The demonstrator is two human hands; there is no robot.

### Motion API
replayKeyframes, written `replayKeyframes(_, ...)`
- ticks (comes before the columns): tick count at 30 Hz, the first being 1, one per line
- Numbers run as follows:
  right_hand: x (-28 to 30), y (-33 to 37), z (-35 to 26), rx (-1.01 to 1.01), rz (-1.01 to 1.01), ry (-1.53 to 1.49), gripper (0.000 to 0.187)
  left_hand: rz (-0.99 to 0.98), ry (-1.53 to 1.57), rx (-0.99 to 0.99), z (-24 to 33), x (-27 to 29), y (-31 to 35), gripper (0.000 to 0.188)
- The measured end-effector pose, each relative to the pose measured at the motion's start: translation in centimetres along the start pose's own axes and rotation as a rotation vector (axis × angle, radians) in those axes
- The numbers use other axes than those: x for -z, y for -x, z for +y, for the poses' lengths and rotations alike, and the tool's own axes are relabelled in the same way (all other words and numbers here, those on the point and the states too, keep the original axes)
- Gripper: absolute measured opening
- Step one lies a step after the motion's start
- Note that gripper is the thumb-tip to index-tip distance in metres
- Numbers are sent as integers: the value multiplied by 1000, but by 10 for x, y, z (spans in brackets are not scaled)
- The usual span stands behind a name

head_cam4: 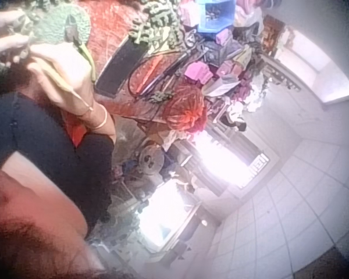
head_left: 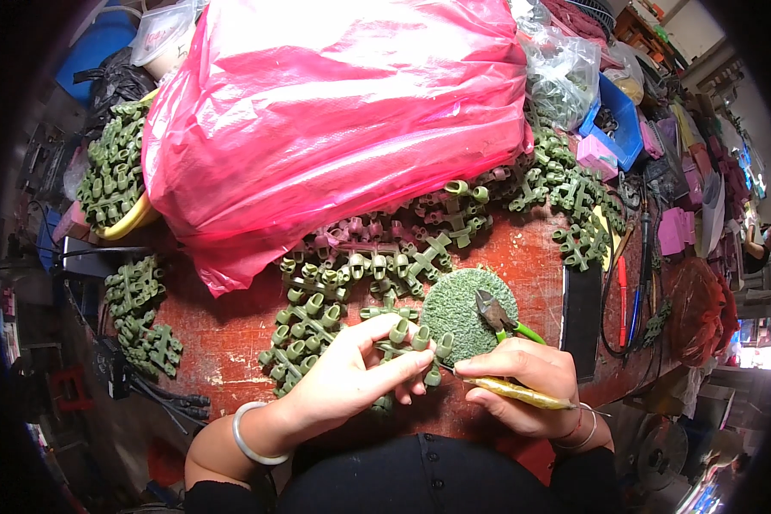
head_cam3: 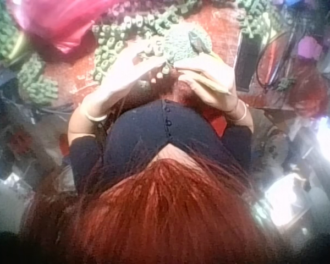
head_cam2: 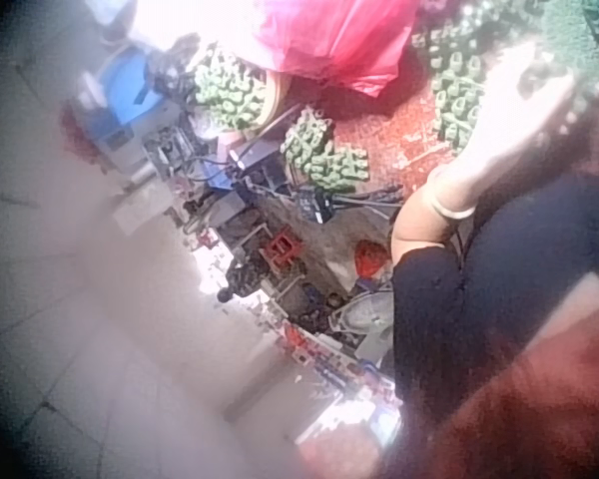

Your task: The person attaches small plastic components onto a base to assemble artificial plant foliage, using pliers to trim and secure the pieces.

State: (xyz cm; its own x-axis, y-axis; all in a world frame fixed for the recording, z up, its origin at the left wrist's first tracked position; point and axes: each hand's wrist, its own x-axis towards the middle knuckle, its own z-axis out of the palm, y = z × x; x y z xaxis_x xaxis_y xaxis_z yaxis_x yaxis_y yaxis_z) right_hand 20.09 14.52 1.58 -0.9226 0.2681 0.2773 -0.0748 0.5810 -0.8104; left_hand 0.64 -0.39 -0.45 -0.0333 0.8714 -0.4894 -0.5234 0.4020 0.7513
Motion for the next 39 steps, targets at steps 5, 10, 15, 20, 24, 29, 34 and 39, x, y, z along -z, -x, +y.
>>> replayKeyframes(5,-1,-1,1,-1,-8,-6,34,1,8,-6,-1,1,0,19)
replayKeyframes(10,0,0,0,15,-14,-4,35,15,3,0,-1,0,0,19)
replayKeyframes(15,-1,-1,0,5,-23,-1,35,18,13,-6,-1,0,0,19)
replayKeyframes(20,0,-2,-2,7,-29,11,35,18,20,-8,-2,0,-1,19)
replayKeyframes(24,0,-2,-2,15,-40,19,35,22,19,-3,-2,0,-1,18)
replayKeyframes(29,-1,-2,-3,19,-40,21,35,21,19,1,-2,0,-1,18)
replayKeyframes(34,-1,-2,-1,25,-45,26,36,20,29,-3,-2,0,-1,17)
replayKeyframes(39,-1,-2,-1,27,-45,21,36,24,19,-12,0,0,0,17)
